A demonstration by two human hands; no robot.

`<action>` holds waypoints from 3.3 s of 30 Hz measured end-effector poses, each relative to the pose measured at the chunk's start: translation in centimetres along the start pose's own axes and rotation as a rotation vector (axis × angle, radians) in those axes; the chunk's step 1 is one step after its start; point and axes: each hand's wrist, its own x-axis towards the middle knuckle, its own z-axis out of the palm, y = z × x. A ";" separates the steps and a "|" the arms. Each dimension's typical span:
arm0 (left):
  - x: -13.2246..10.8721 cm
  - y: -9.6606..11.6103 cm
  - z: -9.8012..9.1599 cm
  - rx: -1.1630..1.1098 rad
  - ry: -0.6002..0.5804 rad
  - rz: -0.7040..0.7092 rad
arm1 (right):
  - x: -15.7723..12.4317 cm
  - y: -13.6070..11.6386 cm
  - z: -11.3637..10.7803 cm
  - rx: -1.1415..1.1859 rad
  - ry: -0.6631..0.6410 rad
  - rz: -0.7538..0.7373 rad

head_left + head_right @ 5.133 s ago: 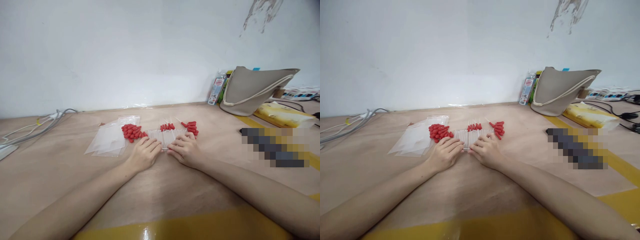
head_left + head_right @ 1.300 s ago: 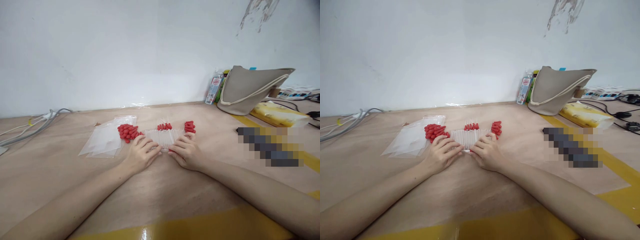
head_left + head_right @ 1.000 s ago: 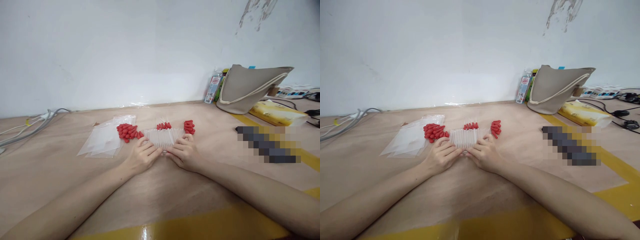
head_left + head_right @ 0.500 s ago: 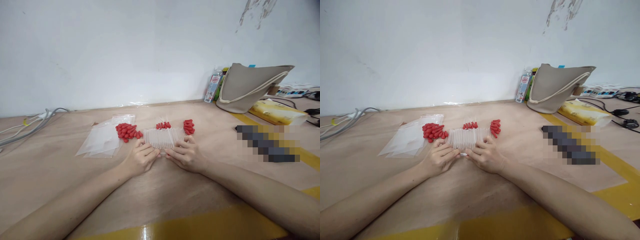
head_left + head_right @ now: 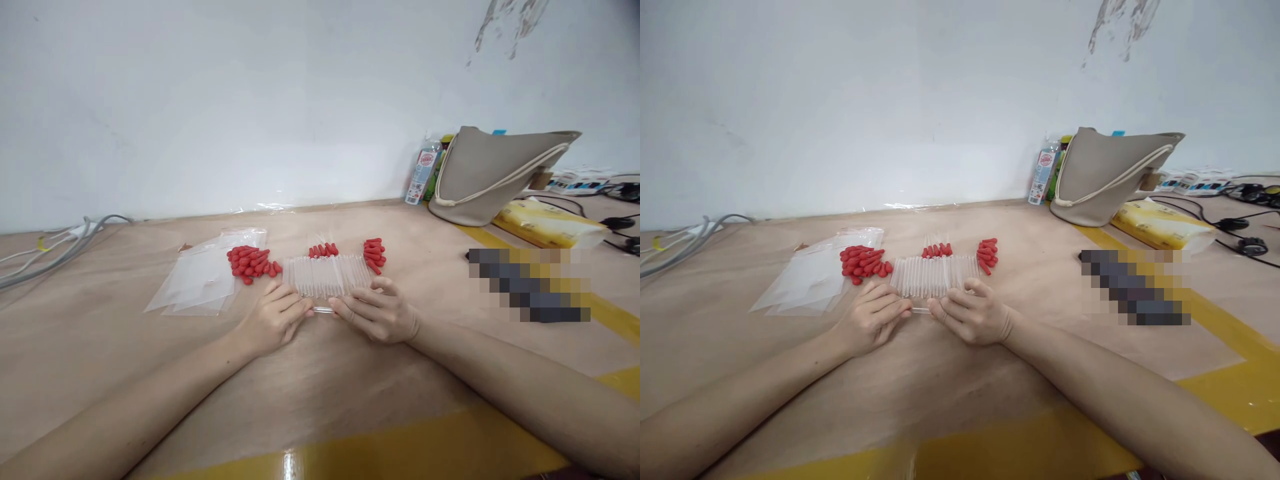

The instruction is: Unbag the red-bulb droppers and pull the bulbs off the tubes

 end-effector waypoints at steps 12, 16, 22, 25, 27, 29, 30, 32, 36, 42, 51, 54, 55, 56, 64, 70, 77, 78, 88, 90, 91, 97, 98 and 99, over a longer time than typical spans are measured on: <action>-1.9 -4.5 0.4 0.088 0.038 -0.455 | -2.6 4.8 0.6 0.232 -0.062 0.729; -1.7 -4.8 0.9 0.151 0.038 -0.434 | -2.7 7.2 1.1 0.230 -0.056 0.991; -1.4 -4.5 1.1 0.151 0.069 -0.379 | -3.1 12.1 1.8 0.249 -0.139 1.326; -1.3 -4.0 1.2 0.063 0.034 -0.392 | -3.3 13.3 2.5 0.322 -0.160 1.434; -1.2 -3.7 1.1 0.014 0.010 -0.405 | -3.4 13.5 2.8 0.377 -0.204 1.454; -1.2 -3.5 1.0 -0.009 -0.006 -0.402 | -3.5 13.3 3.2 0.427 -0.250 1.459; -1.2 -3.5 0.9 -0.017 -0.012 -0.401 | -3.6 13.1 3.4 0.441 -0.270 1.455; -1.3 -3.5 0.8 -0.029 -0.015 -0.399 | -4.0 12.9 3.8 0.442 -0.316 1.426; -1.4 -3.5 0.8 -0.040 -0.002 -0.408 | -4.9 12.7 4.9 0.397 -0.390 1.377; -1.4 -3.5 1.0 -0.029 -0.009 -0.387 | -5.7 12.6 6.0 0.361 -0.481 1.369; -1.3 -3.5 0.9 -0.044 -0.001 -0.388 | -5.2 13.0 5.6 0.302 -0.420 1.392; -1.3 -3.4 1.0 -0.042 0.014 -0.382 | -4.8 13.0 5.5 0.293 -0.410 1.390; -1.2 -3.4 1.0 -0.040 0.014 -0.380 | -4.5 12.9 5.5 0.295 -0.408 1.383; -1.2 -3.4 1.0 -0.038 0.014 -0.379 | -4.0 12.6 5.4 0.302 -0.405 1.373; -1.3 -3.5 1.0 -0.028 0.016 -0.367 | 3.2 9.2 7.0 0.284 -0.732 1.178; -1.2 -3.3 0.9 -0.029 0.003 -0.370 | 5.1 8.3 8.7 0.232 -0.957 1.229; -1.1 -3.2 0.9 -0.012 -0.006 -0.369 | 5.4 8.5 8.5 0.219 -0.930 1.295; -1.1 -3.2 0.9 -0.008 -0.003 -0.368 | 5.4 8.5 8.3 0.221 -0.916 1.298; -0.5 -2.8 0.7 0.264 0.079 -0.291 | 2.3 4.7 3.6 0.614 -0.319 0.916; -0.1 -2.4 0.7 0.287 0.054 -0.211 | 1.3 3.3 2.6 0.586 -0.262 0.790; 0.1 -2.2 0.7 0.289 0.039 -0.173 | 0.8 2.6 2.2 0.577 -0.252 0.755; 0.7 -1.4 1.0 0.276 0.002 -0.054 | -0.5 0.5 1.6 0.583 -0.222 0.746; 0.7 -1.3 1.0 0.272 -0.008 -0.051 | -0.5 0.4 1.6 0.575 -0.227 0.746; 0.6 -1.3 1.1 0.267 -0.015 -0.049 | -0.4 0.4 1.7 0.561 -0.232 0.744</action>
